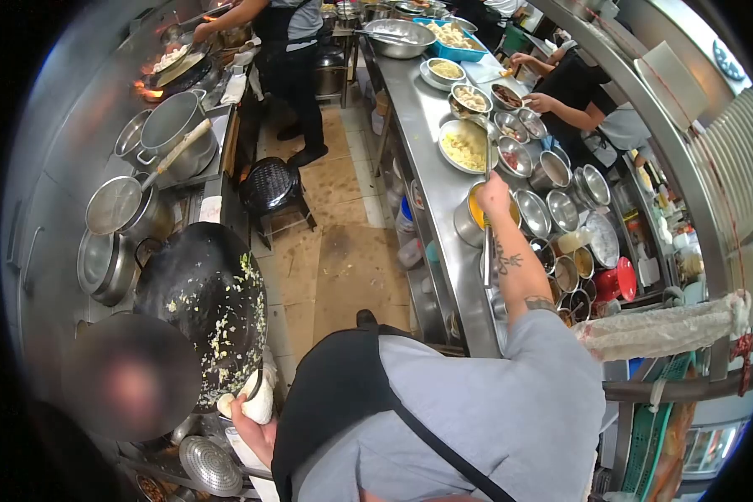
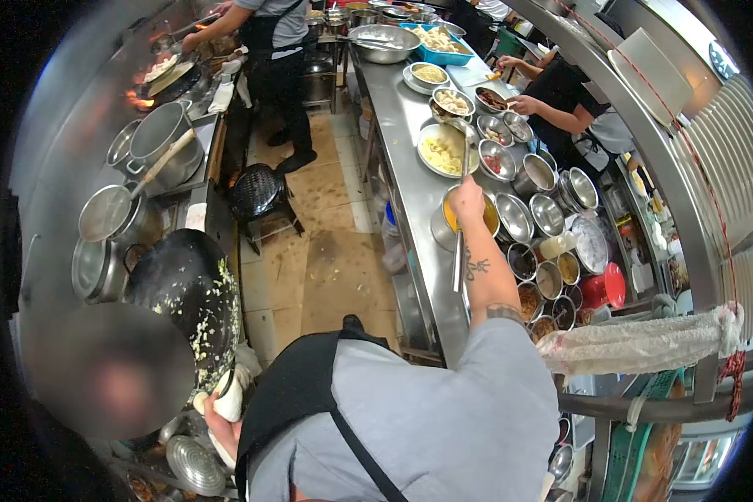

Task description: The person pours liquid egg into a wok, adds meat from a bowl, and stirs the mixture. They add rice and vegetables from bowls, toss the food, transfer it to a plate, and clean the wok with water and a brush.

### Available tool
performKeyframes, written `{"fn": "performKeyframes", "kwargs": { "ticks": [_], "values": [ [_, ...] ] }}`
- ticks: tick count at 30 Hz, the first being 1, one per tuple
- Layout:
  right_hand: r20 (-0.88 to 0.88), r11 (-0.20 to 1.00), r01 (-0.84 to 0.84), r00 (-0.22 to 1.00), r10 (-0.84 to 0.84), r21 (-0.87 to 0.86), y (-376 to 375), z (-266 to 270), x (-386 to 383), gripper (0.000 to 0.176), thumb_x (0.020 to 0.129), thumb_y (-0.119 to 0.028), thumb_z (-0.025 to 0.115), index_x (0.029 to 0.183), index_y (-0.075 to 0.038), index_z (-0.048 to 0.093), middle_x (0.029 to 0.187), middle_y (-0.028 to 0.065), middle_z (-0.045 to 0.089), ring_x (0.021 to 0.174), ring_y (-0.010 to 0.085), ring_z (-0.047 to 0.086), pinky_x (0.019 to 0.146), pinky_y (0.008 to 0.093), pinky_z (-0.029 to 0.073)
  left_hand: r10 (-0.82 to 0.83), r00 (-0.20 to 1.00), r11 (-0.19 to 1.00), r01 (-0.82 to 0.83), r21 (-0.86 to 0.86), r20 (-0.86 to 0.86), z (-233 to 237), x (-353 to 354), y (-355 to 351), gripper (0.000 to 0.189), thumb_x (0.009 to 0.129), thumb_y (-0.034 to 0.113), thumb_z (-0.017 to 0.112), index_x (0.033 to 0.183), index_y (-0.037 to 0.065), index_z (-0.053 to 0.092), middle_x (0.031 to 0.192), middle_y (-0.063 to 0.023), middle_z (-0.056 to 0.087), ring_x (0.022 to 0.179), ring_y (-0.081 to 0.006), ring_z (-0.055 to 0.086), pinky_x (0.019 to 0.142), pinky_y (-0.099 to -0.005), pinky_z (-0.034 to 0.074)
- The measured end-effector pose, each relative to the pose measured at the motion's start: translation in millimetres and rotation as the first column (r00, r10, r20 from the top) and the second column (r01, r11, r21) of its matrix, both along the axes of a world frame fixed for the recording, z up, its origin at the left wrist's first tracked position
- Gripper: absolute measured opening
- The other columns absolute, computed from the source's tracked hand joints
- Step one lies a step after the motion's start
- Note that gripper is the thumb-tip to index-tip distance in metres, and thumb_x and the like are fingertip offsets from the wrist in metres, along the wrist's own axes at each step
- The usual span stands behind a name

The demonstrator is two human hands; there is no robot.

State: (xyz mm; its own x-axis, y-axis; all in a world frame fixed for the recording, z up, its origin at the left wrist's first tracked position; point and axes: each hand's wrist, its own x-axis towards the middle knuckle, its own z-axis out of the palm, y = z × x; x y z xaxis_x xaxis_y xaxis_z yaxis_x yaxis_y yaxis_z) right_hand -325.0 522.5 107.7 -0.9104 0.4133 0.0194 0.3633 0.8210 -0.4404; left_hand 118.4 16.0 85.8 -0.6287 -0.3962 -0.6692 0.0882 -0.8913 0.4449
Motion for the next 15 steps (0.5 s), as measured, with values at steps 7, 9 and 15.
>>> {"fn": "performKeyframes", "kwargs": {
  "ticks": [7, 9, 15],
  "values": [
    [-0.322, 0.974, -0.215, 0.929, 0.182, -0.070, 2, 7, 13, 0.045, 0.078, -0.010, 0.060, 0.121, -0.001, 0.054, 0.097, 0.0185, 0.067, 0.086, 0.0345, 0.064, 0.080, 0.0421, 0.049, 0.058, 0.998, 0.987, -0.052, -0.150, 0.037, 25, -9, 18, 0.026, 0.090, 0.014, 0.049, 0.109, -0.001, 0.058, 0.108, -0.0168, 0.066, 0.097, -0.0283, 0.066, 0.086, -0.0398, 0.055],
    [-0.305, 0.768, -0.324, 0.936, 0.175, -0.552, -46, 29, 19, 0.035, 0.086, -0.004, 0.060, 0.121, -0.003, 0.053, 0.076, 0.0048, 0.059, 0.056, 0.0139, 0.055, 0.046, 0.0279, 0.043, 0.228, 0.973, 0.960, -0.219, -0.175, 0.034, 49, -51, 2, 0.029, 0.097, 0.024, 0.048, 0.106, -0.001, 0.061, 0.102, -0.0157, 0.067, 0.088, -0.0273, 0.068, 0.079, -0.0377, 0.057],
    [-0.312, 0.007, -0.362, 0.812, 0.494, -0.932, -177, 85, 95, 0.051, 0.092, -0.004, 0.052, 0.139, -0.006, 0.034, 0.062, 0.0012, 0.042, 0.037, 0.0088, 0.039, 0.031, 0.0240, 0.034, 0.196, 0.981, 0.977, -0.195, -0.082, 0.005, 4, -77, 24, 0.031, 0.094, 0.009, 0.044, 0.122, -0.002, 0.051, 0.118, -0.0179, 0.063, 0.109, -0.0350, 0.062, 0.097, -0.0496, 0.049]
  ]
}}
